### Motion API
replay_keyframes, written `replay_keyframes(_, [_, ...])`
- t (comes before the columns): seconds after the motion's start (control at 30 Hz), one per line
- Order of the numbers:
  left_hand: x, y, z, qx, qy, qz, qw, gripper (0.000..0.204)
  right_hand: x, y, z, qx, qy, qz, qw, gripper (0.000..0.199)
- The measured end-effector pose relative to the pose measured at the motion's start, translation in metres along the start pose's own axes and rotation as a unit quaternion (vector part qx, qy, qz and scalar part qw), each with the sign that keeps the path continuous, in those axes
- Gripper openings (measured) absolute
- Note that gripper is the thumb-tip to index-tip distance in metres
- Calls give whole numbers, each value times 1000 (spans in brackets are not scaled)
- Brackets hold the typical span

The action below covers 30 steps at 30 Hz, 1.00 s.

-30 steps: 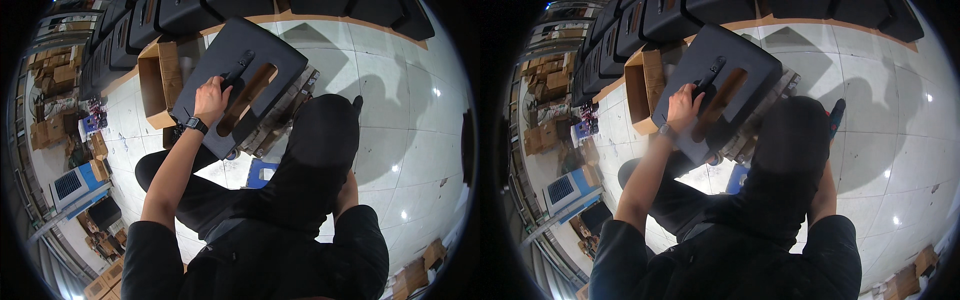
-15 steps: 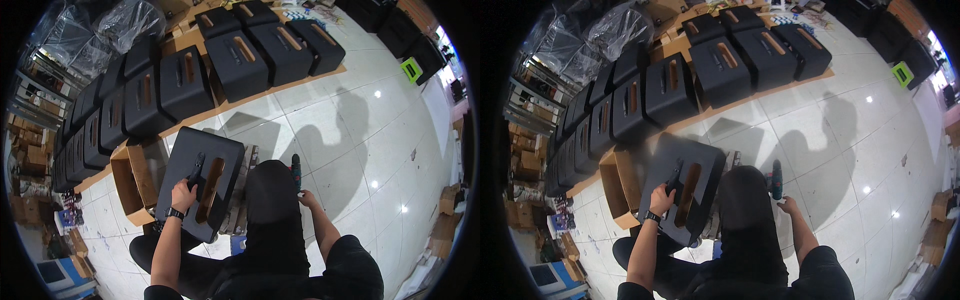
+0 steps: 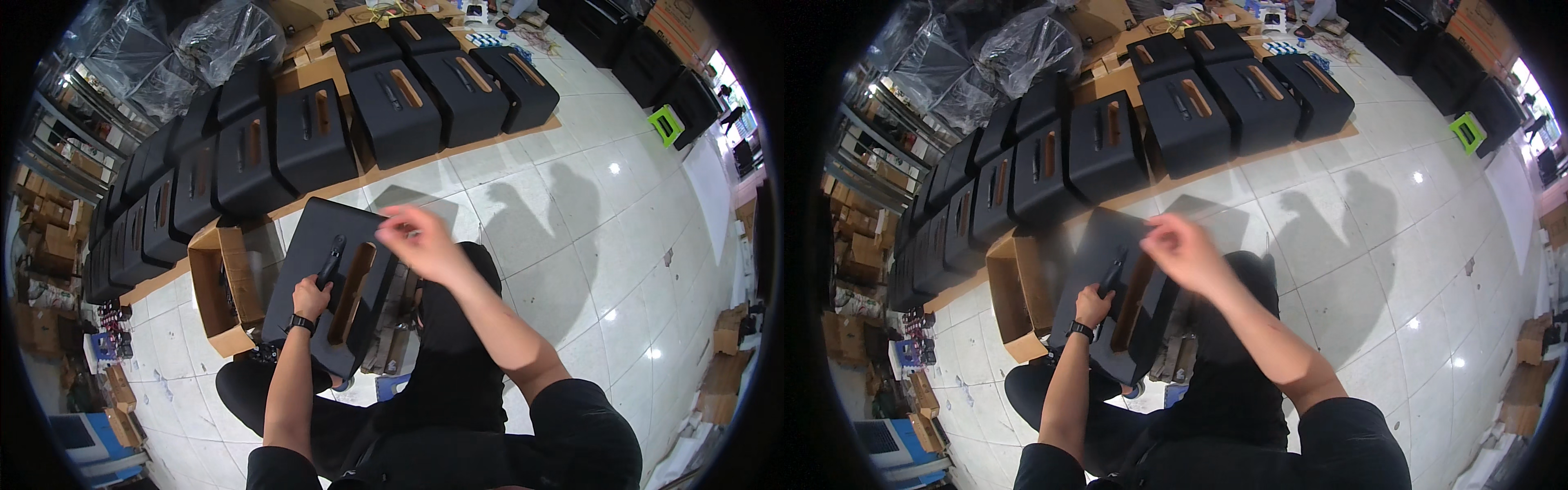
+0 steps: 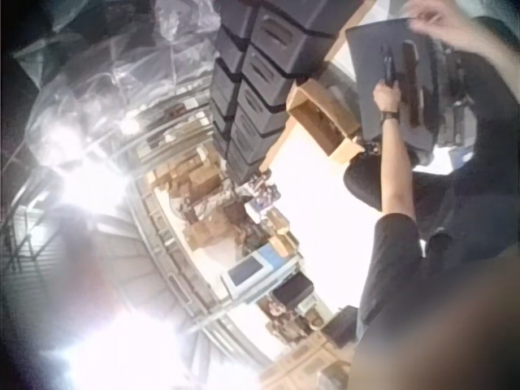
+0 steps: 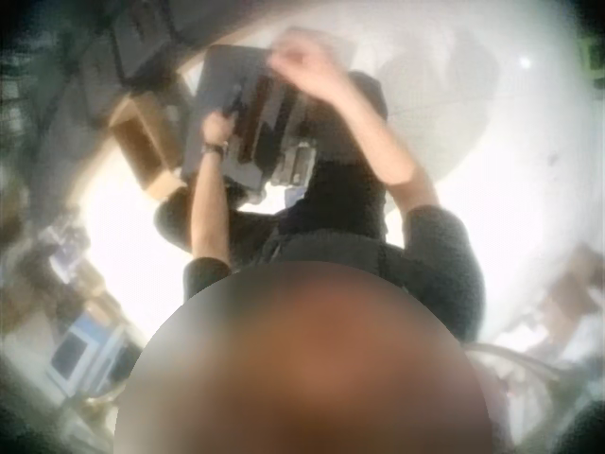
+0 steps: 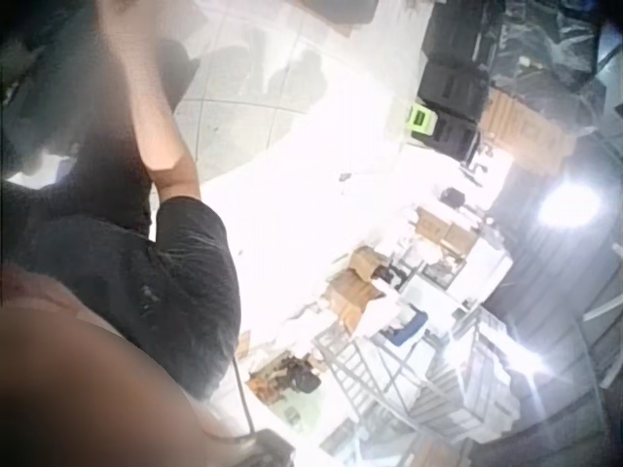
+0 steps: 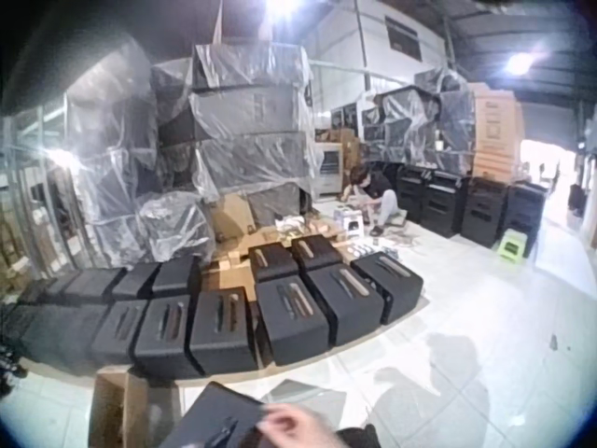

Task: The person assembles a black rectangular electronic device by attaching a metal bracket and securing it with screws using a cordless drill. They repeatedly pick up screws, position the bracket, and drive screws into place while seated on a small stool in a warehouse-like room.

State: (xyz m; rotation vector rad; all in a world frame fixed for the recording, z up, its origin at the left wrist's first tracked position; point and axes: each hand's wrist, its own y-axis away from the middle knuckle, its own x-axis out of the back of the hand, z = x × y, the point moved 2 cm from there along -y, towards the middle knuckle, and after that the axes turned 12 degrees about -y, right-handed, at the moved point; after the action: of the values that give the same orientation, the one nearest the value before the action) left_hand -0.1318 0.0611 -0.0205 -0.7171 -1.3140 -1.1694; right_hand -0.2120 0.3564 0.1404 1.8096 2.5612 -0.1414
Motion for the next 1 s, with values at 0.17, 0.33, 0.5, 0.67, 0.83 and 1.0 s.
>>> replay_keyframes(0.17, [-6,1,4,-31,53,30,998,40,-86,-32,104,-26,129,-159,978,38])
replay_keyframes(0.33, [8,7,6,-18,82,3,996,46,-108,-20,176,-136,210,-206,946,46])
replay_keyframes(0.5, [10,16,-12,-54,141,-5,989,53,-118,-19,175,-293,89,-198,931,48])
replay_keyframes(0.67, [26,18,-20,-31,260,-111,959,41,-123,-17,183,-351,-14,-176,920,44])
replay_keyframes(0.83, [38,10,-43,-13,306,-207,929,32,-132,-13,176,-395,-94,-174,897,42])
replay_keyframes(1.0, [61,-24,-72,-24,283,-174,943,34,-131,-12,182,-415,-145,-125,889,34])
